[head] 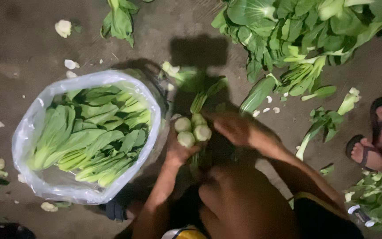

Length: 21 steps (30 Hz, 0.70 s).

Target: The person gathers bunches of bok choy from the floor, aligns them by hand, and places them into a clear plastic bag. The person repeats this process multiple times, arranging the vegetables neatly inside the bag.

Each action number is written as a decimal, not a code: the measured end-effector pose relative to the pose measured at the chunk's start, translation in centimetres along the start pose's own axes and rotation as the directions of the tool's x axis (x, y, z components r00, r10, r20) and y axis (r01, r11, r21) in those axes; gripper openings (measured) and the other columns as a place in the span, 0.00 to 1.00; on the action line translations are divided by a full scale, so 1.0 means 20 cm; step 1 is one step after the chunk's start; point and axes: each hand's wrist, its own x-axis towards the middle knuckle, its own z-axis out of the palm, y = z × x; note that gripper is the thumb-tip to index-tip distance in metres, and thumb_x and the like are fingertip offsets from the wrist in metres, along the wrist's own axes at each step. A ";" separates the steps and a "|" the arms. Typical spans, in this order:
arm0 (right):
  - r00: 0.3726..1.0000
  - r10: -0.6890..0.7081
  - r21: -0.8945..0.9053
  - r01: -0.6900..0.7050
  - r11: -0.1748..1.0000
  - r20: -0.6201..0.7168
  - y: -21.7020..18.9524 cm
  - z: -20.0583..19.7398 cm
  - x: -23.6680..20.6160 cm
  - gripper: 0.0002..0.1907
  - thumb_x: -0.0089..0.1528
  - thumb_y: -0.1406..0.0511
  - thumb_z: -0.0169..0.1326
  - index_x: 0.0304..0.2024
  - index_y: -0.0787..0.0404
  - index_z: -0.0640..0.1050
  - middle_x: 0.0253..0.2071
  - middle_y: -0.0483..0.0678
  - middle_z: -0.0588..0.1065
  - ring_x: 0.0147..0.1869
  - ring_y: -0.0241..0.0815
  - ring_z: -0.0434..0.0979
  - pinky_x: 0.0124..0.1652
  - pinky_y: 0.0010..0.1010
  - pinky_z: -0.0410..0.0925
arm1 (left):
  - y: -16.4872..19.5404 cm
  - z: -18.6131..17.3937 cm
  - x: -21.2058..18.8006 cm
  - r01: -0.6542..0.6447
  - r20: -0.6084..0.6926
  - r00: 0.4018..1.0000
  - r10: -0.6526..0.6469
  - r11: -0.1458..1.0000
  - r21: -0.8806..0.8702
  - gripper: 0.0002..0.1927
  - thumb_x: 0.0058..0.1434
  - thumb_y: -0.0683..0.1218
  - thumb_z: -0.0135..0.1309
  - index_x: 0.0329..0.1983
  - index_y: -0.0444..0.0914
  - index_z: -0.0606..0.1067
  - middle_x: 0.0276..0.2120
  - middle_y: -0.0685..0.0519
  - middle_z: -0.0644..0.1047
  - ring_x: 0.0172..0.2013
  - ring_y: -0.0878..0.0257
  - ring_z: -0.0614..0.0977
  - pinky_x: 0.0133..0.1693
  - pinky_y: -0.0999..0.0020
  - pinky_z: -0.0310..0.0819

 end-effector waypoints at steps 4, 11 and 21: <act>0.983 -0.158 -0.445 0.102 0.890 -0.089 0.17 -0.05 0.17 0.23 0.63 0.63 0.54 0.61 0.56 0.77 0.59 0.54 0.74 0.61 0.56 0.73 0.58 0.47 0.67 | -0.03 -0.03 -0.04 -0.019 0.079 0.997 0.013 0.997 0.069 0.59 0.35 0.51 0.77 0.70 0.38 0.60 0.58 0.50 0.72 0.59 0.56 0.76 0.64 0.57 0.69; 0.937 -0.324 -0.709 0.140 0.691 -0.131 0.24 0.10 0.19 0.17 0.61 0.57 0.56 0.48 0.57 0.79 0.57 0.49 0.73 0.65 0.52 0.70 0.62 0.58 0.61 | 0.04 -0.09 -0.09 -0.055 0.204 0.979 0.024 0.987 0.151 0.55 0.34 0.48 0.75 0.68 0.38 0.63 0.56 0.50 0.73 0.56 0.55 0.77 0.61 0.57 0.73; 0.168 0.462 0.258 -0.643 0.721 -0.871 0.55 -0.61 -0.19 0.19 0.74 0.54 0.58 0.55 0.63 0.79 0.52 0.62 0.77 0.58 0.59 0.77 0.58 0.46 0.68 | 0.05 -0.08 -0.11 -0.168 0.178 0.975 0.134 0.966 0.198 0.62 0.27 0.47 0.75 0.68 0.37 0.58 0.58 0.50 0.70 0.59 0.56 0.72 0.61 0.57 0.65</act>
